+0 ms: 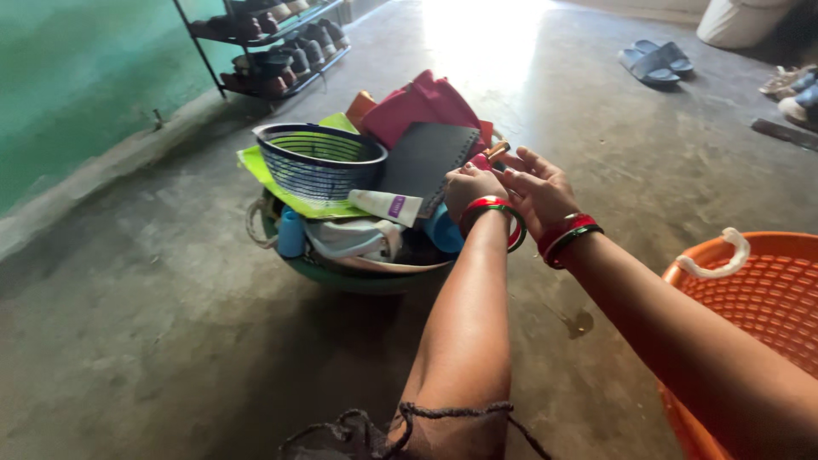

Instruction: The person sits on the floor and transfers various household items from an orange basket to a green basin. They handle a green pouch, a small box, a notebook, a tube, a bottle, and a keychain, placing them into the basin one by one.

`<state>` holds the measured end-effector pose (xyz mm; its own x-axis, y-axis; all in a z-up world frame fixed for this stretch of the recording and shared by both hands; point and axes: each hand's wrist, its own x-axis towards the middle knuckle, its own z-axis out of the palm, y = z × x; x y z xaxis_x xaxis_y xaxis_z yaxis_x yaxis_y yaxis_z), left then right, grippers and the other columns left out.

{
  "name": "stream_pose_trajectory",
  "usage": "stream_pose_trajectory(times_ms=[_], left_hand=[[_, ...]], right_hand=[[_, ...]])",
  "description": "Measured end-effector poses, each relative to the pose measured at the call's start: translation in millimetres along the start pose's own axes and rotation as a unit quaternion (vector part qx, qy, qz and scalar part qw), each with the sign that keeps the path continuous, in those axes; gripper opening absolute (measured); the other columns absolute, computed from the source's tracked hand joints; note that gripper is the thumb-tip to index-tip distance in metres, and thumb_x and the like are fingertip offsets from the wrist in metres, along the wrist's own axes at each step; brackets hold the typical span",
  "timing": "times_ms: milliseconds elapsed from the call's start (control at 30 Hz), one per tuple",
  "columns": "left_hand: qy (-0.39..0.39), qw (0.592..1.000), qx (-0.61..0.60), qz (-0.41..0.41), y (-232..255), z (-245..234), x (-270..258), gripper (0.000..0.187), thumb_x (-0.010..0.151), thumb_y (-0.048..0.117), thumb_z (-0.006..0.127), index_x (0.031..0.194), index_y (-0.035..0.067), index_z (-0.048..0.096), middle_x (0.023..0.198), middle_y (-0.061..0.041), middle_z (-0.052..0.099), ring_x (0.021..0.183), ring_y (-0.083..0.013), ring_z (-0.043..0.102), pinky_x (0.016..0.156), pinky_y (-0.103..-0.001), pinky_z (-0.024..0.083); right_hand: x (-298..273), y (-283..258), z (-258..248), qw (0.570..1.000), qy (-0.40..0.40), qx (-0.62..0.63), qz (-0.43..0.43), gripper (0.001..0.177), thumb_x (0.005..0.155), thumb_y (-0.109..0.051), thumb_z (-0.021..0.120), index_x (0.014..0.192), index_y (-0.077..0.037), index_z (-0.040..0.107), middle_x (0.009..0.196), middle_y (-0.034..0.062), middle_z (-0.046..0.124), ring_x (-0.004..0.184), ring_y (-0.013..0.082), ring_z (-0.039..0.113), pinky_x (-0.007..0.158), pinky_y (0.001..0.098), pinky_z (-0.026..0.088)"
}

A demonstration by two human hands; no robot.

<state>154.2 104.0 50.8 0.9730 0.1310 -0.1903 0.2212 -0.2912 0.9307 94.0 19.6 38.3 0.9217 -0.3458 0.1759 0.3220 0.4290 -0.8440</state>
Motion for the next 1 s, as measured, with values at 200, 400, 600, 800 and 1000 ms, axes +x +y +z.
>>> stream_pose_trajectory(times_ms=[200,400,600,800,1000], left_hand=[[0.022,0.996,-0.072,-0.048,-1,-34,30,0.037,0.104,0.033,0.047,0.114,0.005,0.068,0.103,-0.016,0.077,0.092,-0.0311,0.076,0.077,-0.043,0.061],[0.106,0.991,-0.086,0.004,7,-48,39,0.044,0.101,0.039,0.05,0.126,0.003,0.058,0.108,-0.015,0.073,0.094,-0.0315,0.075,0.078,-0.043,0.059],[0.077,0.994,-0.006,0.08,16,-42,16,0.053,0.1,0.043,0.054,0.133,0.002,0.054,0.124,-0.02,0.067,0.108,-0.0349,0.07,0.089,-0.045,0.056],[-0.035,0.979,0.125,0.156,14,-16,-24,0.066,0.097,0.044,0.054,0.149,0.004,0.041,0.159,-0.016,0.035,0.143,-0.0355,0.04,0.111,-0.041,0.041],[-0.164,0.931,0.225,0.236,4,10,-59,0.067,0.101,0.046,0.049,0.156,0.013,0.034,0.17,-0.009,0.017,0.154,-0.0303,0.023,0.12,-0.041,0.03]], right_hand=[[8,19,46,0.999,-0.02,0.019,0.045,0.06,0.09,0.007,0.051,0.149,0.004,0.041,0.148,0.0225,0.053,0.129,0.032,0.061,0.107,0.0438,0.053],[9,14,60,0.999,-0.042,-0.024,0.002,0.063,0.085,0.011,0.045,0.147,0.008,0.044,0.151,0.0215,0.052,0.138,0.0319,0.055,0.118,0.0412,0.046],[12,10,22,0.982,0.1,-0.159,0.017,0.052,0.087,0.009,0.042,0.138,0.007,0.053,0.133,0.0207,0.066,0.12,0.0294,0.068,0.104,0.0379,0.058],[20,1,-44,0.957,0.198,-0.21,0.015,0.039,0.091,0.009,0.044,0.124,0.005,0.064,0.119,0.018,0.071,0.096,0.024,0.073,0.084,0.0377,0.064],[1,-19,-75,0.93,0.252,-0.266,-0.004,0.029,0.094,0.003,0.048,0.115,0.0,0.067,0.109,0.013,0.075,0.088,0.0199,0.074,0.073,0.0347,0.062]])
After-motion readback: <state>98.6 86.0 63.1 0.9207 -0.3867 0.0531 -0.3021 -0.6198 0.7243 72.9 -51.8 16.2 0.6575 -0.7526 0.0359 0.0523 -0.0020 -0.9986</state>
